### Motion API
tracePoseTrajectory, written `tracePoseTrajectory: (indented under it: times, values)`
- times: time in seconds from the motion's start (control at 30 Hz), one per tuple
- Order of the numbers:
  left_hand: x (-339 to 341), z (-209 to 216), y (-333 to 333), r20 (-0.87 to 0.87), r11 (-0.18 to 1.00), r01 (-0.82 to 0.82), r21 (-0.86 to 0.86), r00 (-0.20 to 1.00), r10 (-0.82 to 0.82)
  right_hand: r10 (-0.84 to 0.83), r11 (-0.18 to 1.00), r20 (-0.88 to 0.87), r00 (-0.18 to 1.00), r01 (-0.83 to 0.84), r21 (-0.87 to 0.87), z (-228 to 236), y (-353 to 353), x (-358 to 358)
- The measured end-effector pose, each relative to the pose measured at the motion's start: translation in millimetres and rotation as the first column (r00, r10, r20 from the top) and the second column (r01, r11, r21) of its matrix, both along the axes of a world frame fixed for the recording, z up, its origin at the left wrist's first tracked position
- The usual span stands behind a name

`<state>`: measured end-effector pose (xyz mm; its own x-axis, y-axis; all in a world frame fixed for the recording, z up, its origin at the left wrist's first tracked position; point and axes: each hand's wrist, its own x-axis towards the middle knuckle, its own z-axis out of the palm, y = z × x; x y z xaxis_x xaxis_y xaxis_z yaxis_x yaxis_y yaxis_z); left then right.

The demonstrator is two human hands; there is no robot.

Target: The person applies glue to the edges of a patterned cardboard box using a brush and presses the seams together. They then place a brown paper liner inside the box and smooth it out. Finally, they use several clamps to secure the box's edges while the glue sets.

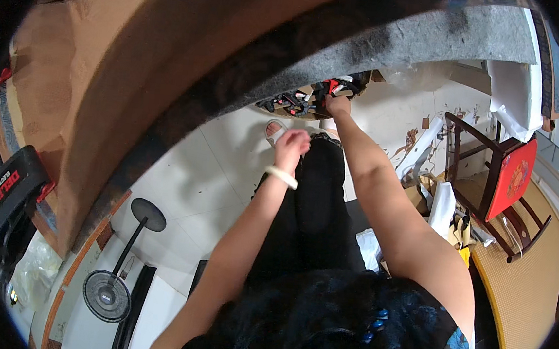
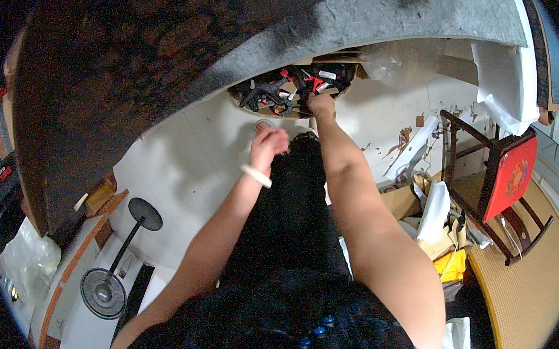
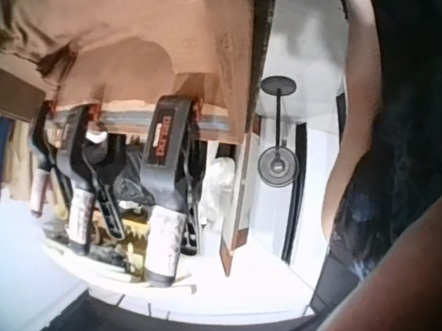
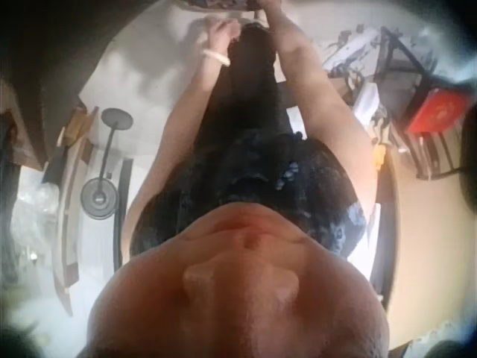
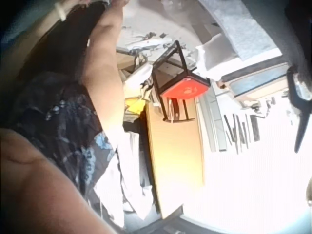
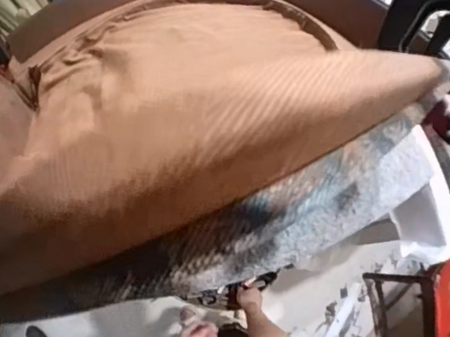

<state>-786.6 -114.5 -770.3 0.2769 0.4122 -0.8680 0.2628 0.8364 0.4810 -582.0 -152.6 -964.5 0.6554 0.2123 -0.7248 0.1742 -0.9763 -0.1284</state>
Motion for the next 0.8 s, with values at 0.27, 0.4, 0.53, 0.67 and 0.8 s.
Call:
tracePoseTrajectory:
  times: [0.27, 0.4, 0.53, 0.67, 0.8]
  values:
    - [44.8, -126.1, 52.5, -0.547, 0.823, 0.557, -0.112, 0.657, -0.519, -0.365, 0.895, -0.342, 0.866, 0.427, 0.126, 66.3, -18.7, 19.4]
    - [44.5, -102.4, 30.7, -0.554, 0.849, 0.509, -0.144, 0.67, -0.495, -0.558, 0.469, -0.732, 0.391, 0.876, 0.11, 130.8, -64.0, 5.9]
    - [34.1, 1.3, 2.7, -0.286, 1.0, 0.005, 0.02, 0.958, 0.001, -0.378, 0.323, -0.859, 0.345, 0.919, 0.227, 246.7, -65.0, -4.3]
    - [2.5, 119.1, -8.8, 0.183, 0.99, -0.134, -0.047, 0.973, 0.14, -0.202, 0.313, -0.915, 0.351, 0.908, 0.279, 368.7, -58.6, -17.0]
    - [19.4, 281.7, 6.3, 0.346, 0.989, -0.107, 0.098, 0.936, 0.067, -0.073, 0.395, -0.852, 0.518, 0.799, 0.453, 467.5, -51.4, -35.0]
